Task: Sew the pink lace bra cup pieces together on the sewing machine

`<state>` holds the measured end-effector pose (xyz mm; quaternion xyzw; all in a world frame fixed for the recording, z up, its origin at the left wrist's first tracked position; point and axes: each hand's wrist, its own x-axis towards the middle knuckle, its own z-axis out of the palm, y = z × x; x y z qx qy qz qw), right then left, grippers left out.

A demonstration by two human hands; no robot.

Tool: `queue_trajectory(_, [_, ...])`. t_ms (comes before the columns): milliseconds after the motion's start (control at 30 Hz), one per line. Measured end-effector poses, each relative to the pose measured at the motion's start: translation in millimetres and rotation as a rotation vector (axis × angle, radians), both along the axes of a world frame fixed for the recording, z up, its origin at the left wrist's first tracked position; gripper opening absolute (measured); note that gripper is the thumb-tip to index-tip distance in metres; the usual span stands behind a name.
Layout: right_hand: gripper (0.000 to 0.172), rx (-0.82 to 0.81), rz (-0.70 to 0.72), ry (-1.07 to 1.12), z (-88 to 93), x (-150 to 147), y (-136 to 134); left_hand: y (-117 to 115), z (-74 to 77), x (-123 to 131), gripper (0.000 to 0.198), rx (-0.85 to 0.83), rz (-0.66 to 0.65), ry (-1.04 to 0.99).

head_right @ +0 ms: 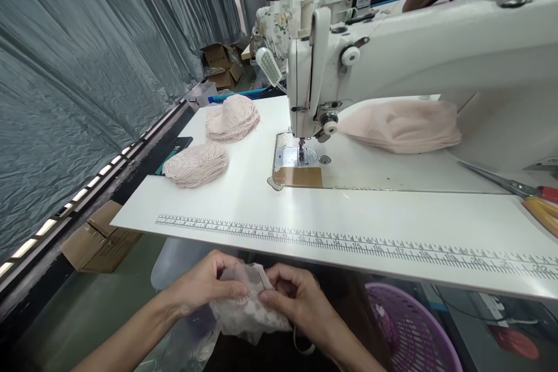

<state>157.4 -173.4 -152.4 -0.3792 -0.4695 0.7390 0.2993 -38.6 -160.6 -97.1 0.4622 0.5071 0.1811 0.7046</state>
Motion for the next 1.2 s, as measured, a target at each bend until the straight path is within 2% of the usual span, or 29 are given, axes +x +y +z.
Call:
queue_trajectory(167, [0.032,0.055,0.137,0.014,39.5,12,-7,-11,30.4,2,0.026,-0.002,-0.075,-0.057])
queue_trajectory(300, [0.032,0.151,0.172,-0.019,49.5,16,-14,-18,35.7,6,0.024,0.039,-0.105,-0.063])
queue_trajectory(433, [0.037,0.173,0.143,-0.067,38.9,18,-19,-22,21.6,11,0.026,0.078,-0.072,0.018])
queue_trajectory(633, [0.042,0.038,0.043,-0.069,12.1,20,-28,-29,-0.1,19,0.021,0.095,-0.046,0.139])
queue_trajectory(800, [0.043,-0.022,0.016,-0.072,4.7,23,-27,-27,-2.7,22,0.024,0.059,-0.078,0.176])
queue_trajectory(1033, [0.043,-0.061,-0.021,-0.085,4.1,28,-19,-17,-3.8,11,0.024,0.196,-0.185,0.211])
queue_trajectory(1200, [0.039,-0.113,-0.058,-0.099,1.7,34,-18,-10,-1.4,9,0.021,0.159,-0.239,0.179])
